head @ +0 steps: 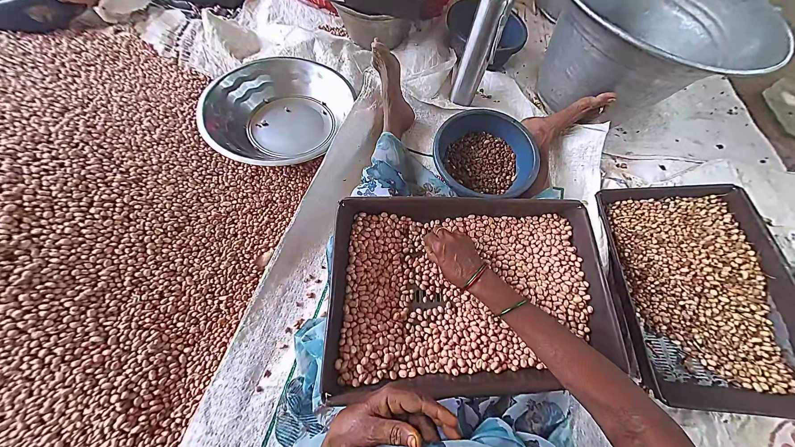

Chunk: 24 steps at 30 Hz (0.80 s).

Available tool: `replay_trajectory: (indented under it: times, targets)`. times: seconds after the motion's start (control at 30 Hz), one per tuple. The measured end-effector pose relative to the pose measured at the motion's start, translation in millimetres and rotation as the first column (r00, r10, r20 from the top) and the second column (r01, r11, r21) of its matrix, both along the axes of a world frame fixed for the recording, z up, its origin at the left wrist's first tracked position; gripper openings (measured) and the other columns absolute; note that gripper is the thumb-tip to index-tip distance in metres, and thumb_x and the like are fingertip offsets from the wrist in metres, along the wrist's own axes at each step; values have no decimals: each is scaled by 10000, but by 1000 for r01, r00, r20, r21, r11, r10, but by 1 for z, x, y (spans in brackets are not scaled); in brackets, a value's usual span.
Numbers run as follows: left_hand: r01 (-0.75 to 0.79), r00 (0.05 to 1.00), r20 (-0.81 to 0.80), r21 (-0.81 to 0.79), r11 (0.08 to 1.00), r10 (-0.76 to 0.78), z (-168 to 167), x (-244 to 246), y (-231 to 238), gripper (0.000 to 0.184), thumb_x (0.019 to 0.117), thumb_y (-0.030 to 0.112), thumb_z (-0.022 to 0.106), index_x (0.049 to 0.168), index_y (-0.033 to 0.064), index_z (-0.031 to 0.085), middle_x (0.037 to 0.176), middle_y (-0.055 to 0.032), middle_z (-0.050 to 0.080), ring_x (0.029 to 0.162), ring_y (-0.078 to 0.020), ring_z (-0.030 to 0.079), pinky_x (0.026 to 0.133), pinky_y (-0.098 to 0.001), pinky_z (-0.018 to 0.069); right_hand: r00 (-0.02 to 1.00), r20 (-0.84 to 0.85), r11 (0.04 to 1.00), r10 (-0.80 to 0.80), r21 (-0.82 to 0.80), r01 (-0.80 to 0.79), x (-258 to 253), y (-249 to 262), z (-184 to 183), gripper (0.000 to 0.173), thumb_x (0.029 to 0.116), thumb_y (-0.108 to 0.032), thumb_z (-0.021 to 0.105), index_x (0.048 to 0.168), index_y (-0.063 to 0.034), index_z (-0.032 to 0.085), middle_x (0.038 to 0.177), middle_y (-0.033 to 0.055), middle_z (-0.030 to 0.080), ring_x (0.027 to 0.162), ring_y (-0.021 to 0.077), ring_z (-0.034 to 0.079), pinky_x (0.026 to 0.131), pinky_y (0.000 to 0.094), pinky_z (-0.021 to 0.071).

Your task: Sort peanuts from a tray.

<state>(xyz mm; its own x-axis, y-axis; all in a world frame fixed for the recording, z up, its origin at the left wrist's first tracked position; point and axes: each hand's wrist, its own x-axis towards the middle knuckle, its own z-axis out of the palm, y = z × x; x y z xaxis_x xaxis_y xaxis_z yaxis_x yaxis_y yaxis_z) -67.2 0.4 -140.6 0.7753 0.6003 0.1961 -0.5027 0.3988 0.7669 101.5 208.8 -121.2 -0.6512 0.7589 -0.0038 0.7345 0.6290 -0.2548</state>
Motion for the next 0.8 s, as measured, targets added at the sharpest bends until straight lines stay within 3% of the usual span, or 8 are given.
replay_trajectory:
  times: [0.1, 0.17, 0.27, 0.33, 0.47, 0.57, 0.67, 0.8]
  targets:
    - [-1, 1000, 0, 1, 1000, 1, 2, 0, 0, 407, 1035, 299, 584, 1380, 86, 623, 1300, -37, 693, 1128, -51, 665, 979, -213, 524, 982, -185, 996, -40, -83, 25, 13, 7, 9, 125, 944, -66, 677, 975, 48, 717, 892, 238, 687, 826, 400, 700, 711, 546, 552]
    - [-14, 1000, 14, 10, 1000, 13, 1, 0, -1, 406, 1041, 296, 574, 1383, 82, 620, 1294, -52, 695, 1132, -64, 665, 985, -222, 523, 839, -534, 985, -109, -170, 20, 46, 10, 21, 57, 927, -10, 671, 908, 21, 714, 774, 144, 646, 656, 251, 608, 612, 398, 510]
    - [-21, 999, 34, 17, 1000, 21, -2, 0, -2, 405, 1043, 279, 573, 1390, 75, 613, 1293, -62, 697, 1136, -64, 665, 988, -220, 521, 25, -884, 826, -467, -446, -345, 105, 8, 38, 223, 1060, -214, 485, 945, -176, 672, 767, -101, 590, 563, -48, 487, 514, 91, 406]
    - [-14, 999, 32, 14, 1000, 13, -2, 1, -1, 405, 1042, 279, 576, 1396, 87, 610, 1300, -55, 693, 1132, -57, 663, 978, -212, 523, -204, -786, 756, -583, -434, -490, 138, 3, 43, 330, 1077, -445, 443, 1150, -220, 673, 955, -96, 664, 640, -38, 577, 558, 89, 470]
    - [14, 1000, 12, 16, 1000, -14, -2, 0, 1, 399, 1041, 284, 577, 1393, 101, 615, 1310, -40, 685, 1140, -63, 659, 988, -227, 523, 357, -700, 720, -618, -687, -99, 132, -41, 31, 194, 1004, -98, 533, 973, -109, 723, 855, -72, 711, 703, -10, 631, 675, 158, 538]
    - [14, 1000, -6, -4, 1000, -14, -2, 0, 0, 398, 1037, 286, 585, 1392, 110, 618, 1318, -31, 682, 1133, -65, 666, 981, -227, 532, 805, -579, 849, -132, -485, -210, 92, -84, 17, 239, 948, -118, 650, 1131, 4, 744, 1191, 118, 718, 1134, 162, 659, 990, 329, 521]
    - [-2, 1000, -17, -11, 1000, 2, -1, -1, -1, 397, 1040, 290, 577, 1389, 107, 620, 1322, -33, 681, 1138, -69, 665, 989, -235, 529, 884, -380, 828, 273, -375, -417, 58, -114, 2, 221, 902, -190, 752, 1110, -125, 788, 1285, 158, 688, 1323, 416, 549, 988, 689, 394]
    - [-15, 1000, -8, -1, 1000, 15, 0, -2, -1, 395, 1046, 288, 565, 1391, 104, 618, 1301, -33, 692, 1135, -61, 663, 996, -233, 522, 953, -110, 841, 281, -450, -300, 79, -89, 20, 177, 847, -93, 767, 1019, -103, 809, 1249, 158, 697, 1402, 466, 432, 1051, 765, 241]
